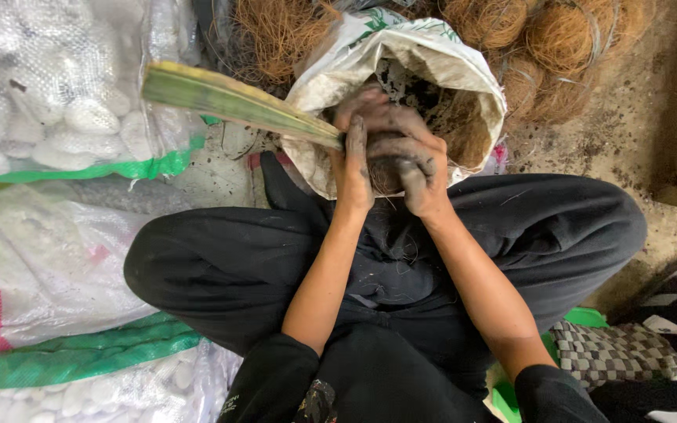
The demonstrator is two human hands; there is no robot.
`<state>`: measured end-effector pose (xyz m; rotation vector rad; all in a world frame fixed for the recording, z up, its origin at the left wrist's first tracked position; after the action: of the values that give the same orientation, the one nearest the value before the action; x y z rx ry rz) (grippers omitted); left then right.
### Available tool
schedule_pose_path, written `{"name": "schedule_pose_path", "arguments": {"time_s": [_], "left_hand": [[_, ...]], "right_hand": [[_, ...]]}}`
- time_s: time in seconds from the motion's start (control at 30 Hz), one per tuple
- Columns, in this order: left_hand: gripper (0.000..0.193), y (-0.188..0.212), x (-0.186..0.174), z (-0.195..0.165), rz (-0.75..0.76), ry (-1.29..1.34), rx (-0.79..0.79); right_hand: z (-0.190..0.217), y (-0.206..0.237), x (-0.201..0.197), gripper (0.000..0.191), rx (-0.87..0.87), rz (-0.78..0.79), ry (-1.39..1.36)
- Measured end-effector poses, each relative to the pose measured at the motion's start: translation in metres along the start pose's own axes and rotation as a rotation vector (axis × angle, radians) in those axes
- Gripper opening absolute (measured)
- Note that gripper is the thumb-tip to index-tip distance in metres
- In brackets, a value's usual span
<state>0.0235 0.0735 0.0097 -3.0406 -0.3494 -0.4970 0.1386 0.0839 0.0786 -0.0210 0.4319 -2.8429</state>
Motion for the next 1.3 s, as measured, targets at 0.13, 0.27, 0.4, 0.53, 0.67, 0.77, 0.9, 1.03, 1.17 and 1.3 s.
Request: {"name": "schedule_pose_path", "arguments": {"time_s": [0.13, 0.27, 0.4, 0.53, 0.67, 0.77, 0.9, 1.03, 1.17, 1.3], "left_hand": [[0.042, 0.011, 0.011, 0.034, 0.012, 0.437, -0.357], [0.031, 0.011, 0.009, 0.027, -0.015, 0.314, -0.191], [0.025, 0.007, 0.009, 0.017, 0.030, 0.344, -0.106], [0.028, 0.003, 0.010, -0.015, 0.081, 0.019, 0.131], [0.035, -0.004, 0.009, -0.048, 0.037, -0.160, 0.280], [0.043, 0.000, 0.011, -0.079, -0.066, -0.474, 0.501], [0.059, 0.003, 0.008, -0.082, -0.143, -0.662, 0.401], [0.056, 0.005, 0.005, -0.067, -0.169, -0.628, 0.388], [0.067, -0.002, 0.001, -0.038, -0.126, -0.528, 0.324], [0.077, 0.001, -0.008, -0.020, -0.090, -0.406, 0.239]], "right_hand": [[0.009, -0.003, -0.002, 0.051, -0.129, -0.063, 0.067], [0.005, -0.002, 0.000, 0.049, -0.175, -0.048, 0.093], [-0.002, 0.004, -0.001, 0.042, -0.176, -0.076, 0.146], [-0.014, 0.007, -0.003, 0.053, -0.116, -0.154, 0.051], [-0.035, 0.010, 0.007, 0.060, 0.099, -0.095, -0.185], [-0.073, 0.030, 0.008, 0.056, 0.555, -0.294, -0.658], [-0.056, 0.026, 0.007, 0.043, 0.403, -0.106, -0.459], [-0.044, 0.020, -0.003, 0.036, 0.296, -0.141, -0.284], [-0.038, 0.012, -0.004, 0.044, 0.278, -0.125, -0.164], [-0.022, 0.007, 0.007, 0.061, 0.118, 0.002, -0.165]]}}
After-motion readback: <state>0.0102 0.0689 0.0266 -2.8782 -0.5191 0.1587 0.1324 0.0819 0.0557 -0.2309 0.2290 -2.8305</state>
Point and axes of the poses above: each hand's wrist, its own y-axis away from the middle knuckle, its own x-axis out of the palm, z = x × y, the point moved 8 cm from there along -y, towards the middle knuckle, and after that the axes turned 7 degrees about -y, right-handed, at the moved point
